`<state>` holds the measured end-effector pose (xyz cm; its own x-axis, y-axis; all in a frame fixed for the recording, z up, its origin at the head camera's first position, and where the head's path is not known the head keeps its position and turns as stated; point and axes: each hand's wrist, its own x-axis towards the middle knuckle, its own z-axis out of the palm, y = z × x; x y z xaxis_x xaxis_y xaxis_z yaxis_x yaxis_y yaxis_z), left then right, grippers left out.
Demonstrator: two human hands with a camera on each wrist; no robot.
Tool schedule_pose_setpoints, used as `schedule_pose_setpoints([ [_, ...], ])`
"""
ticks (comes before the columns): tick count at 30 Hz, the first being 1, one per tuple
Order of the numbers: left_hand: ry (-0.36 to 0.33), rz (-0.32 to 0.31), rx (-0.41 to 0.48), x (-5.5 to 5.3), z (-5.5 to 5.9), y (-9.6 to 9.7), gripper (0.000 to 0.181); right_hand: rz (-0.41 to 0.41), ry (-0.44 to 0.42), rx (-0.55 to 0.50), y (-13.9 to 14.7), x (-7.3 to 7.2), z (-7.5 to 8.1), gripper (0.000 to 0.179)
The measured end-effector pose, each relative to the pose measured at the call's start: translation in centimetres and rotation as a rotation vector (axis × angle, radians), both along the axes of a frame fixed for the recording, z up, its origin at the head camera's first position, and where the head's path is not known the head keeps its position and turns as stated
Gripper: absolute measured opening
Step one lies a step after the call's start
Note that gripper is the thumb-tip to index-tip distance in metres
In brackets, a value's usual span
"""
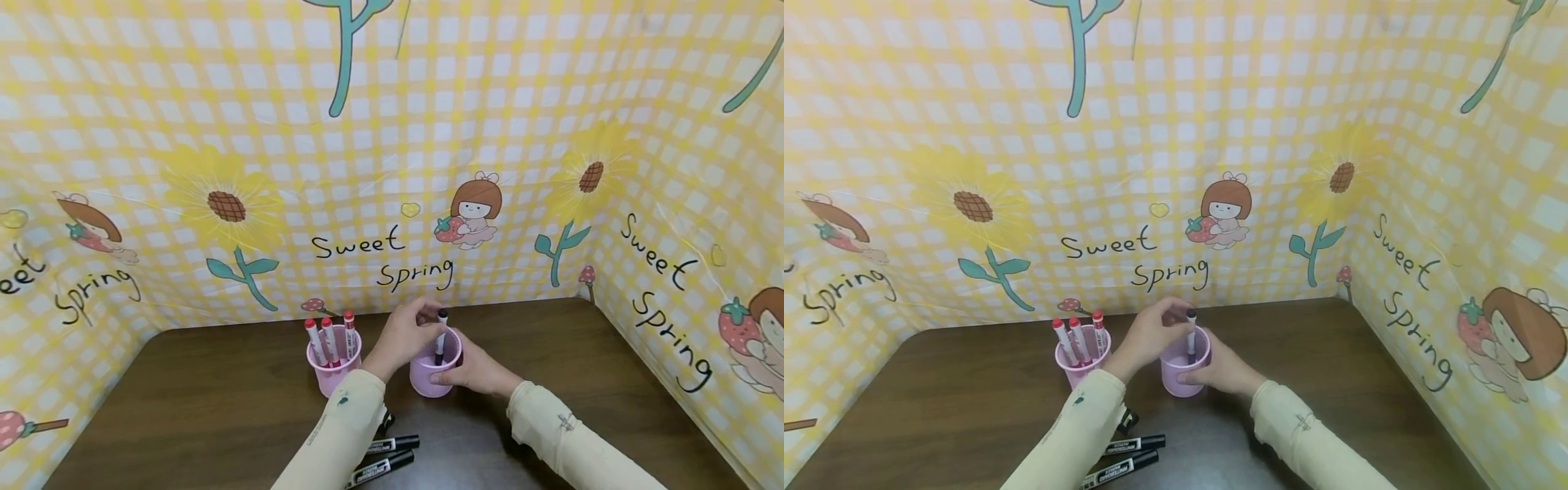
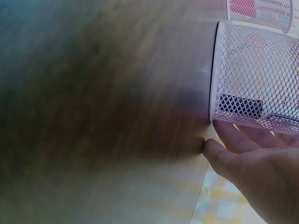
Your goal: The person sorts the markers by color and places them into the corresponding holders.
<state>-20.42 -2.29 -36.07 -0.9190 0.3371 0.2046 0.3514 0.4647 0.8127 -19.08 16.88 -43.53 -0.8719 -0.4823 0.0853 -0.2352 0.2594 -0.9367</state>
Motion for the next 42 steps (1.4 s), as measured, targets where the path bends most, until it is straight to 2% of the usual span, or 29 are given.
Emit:
schedule_pose_setpoints([
  [2,0.016,0.003,0.008,0.6,0.9,-0.5,0.038,-0.014,0.002,-0.001,0.3,0.1,0.0,0.083],
  [5,0.028,0.016,0.046,2.2,2.1,-2.1,0.041,-0.036,0.001,-0.003,0.5,0.2,-0.3,0.082],
  [8,0.024,0.019,0.056,4.2,2.4,-4.6,0.036,-0.044,-0.006,-0.007,0.6,0.3,-0.6,0.081],
  [10,0.011,0.016,0.016,5.8,1.7,-6.6,0.028,-0.046,-0.009,-0.004,0.6,0.3,-0.8,0.08],
  [14,-0.034,-0.005,-0.157,8.7,-0.8,-10.8,0.017,-0.043,-0.005,-0.011,0.7,0.5,-0.7,0.08],
  [18,-0.095,-0.074,-0.247,10.4,-3.0,-14.0,0.02,-0.044,0.005,-0.005,0.7,0.5,-0.4,0.08],
  [24,-0.187,-0.138,-0.306,10.9,-5.2,-16.4,0.03,-0.028,-0.014,0.008,0.2,0.2,-0.3,0.078],
  [27,-0.201,-0.156,-0.324,11.0,-6.0,-16.6,0.032,-0.02,-0.025,0.008,0.0,0.1,-0.3,0.079],
  [29,-0.184,-0.161,-0.324,11.0,-6.4,-16.5,0.031,-0.021,-0.027,0.01,0.0,0.1,-0.2,0.08],
  [38,-0.161,-0.152,-0.319,11.1,-6.8,-15.9,0.026,-0.033,-0.038,0.024,0.1,0.0,0.0,0.081],
  [42,-0.182,-0.137,-0.282,11.0,-6.6,-15.8,0.021,-0.025,-0.042,0.013,0.1,0.0,-0.1,0.081],
])
